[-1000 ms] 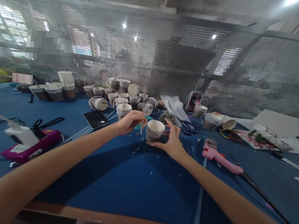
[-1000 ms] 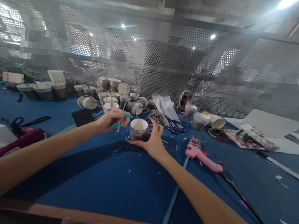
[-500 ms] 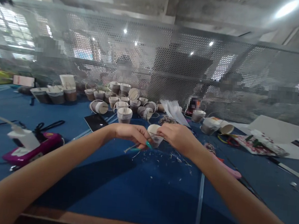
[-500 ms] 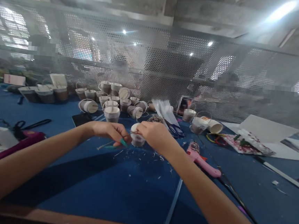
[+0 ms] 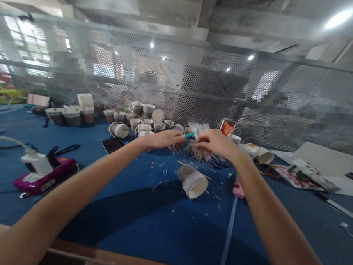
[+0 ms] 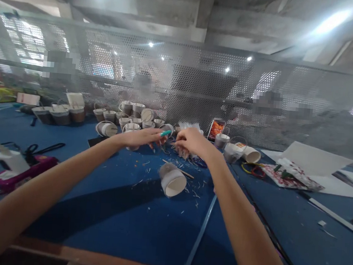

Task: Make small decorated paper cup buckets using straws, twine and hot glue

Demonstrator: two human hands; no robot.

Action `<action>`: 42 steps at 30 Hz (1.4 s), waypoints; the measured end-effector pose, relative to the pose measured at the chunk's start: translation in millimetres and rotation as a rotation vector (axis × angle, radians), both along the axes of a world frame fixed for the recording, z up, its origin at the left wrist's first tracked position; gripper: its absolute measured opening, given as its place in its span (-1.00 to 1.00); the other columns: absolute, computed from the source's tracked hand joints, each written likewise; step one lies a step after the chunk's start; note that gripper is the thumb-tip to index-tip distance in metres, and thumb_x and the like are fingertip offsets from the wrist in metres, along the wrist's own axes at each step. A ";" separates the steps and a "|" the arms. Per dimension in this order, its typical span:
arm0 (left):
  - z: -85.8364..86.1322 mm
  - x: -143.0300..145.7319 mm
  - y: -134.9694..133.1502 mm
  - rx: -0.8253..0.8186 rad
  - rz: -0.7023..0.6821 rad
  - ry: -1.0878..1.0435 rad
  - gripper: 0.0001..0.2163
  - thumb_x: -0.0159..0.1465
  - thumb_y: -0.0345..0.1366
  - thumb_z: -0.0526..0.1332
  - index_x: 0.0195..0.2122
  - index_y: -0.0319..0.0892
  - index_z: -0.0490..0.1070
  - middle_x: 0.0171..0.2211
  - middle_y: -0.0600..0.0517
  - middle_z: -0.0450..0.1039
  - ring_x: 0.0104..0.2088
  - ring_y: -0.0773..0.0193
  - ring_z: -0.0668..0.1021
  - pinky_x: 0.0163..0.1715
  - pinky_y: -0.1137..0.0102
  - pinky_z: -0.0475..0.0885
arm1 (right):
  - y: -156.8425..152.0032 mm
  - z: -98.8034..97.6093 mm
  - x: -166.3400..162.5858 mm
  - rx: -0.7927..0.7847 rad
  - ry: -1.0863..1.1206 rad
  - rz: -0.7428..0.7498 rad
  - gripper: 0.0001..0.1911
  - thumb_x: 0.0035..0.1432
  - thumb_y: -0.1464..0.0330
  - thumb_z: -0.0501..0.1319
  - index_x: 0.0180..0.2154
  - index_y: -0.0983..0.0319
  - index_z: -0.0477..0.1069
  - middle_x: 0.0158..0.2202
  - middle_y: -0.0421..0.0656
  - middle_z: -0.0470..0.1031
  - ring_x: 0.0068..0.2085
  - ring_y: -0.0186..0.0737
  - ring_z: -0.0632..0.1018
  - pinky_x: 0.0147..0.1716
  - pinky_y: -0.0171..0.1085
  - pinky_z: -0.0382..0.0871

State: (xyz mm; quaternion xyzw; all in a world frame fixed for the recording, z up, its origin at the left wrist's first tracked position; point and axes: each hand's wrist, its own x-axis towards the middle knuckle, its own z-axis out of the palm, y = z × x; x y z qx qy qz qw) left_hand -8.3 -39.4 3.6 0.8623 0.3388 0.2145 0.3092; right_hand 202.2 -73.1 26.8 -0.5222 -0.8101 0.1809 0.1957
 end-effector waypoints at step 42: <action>12.9 -37.9 20.9 0.546 0.227 -0.044 -0.75 0.24 -0.14 0.06 -0.22 -0.20 0.33 -0.26 -0.04 0.38 -0.25 0.25 0.41 -0.25 0.38 0.29 | 22.6 0.8 -28.5 -0.124 -0.080 0.172 -0.77 0.13 0.29 0.15 -0.46 0.29 0.45 -0.66 -0.23 0.37 -0.65 -0.45 0.31 -0.62 -0.40 0.15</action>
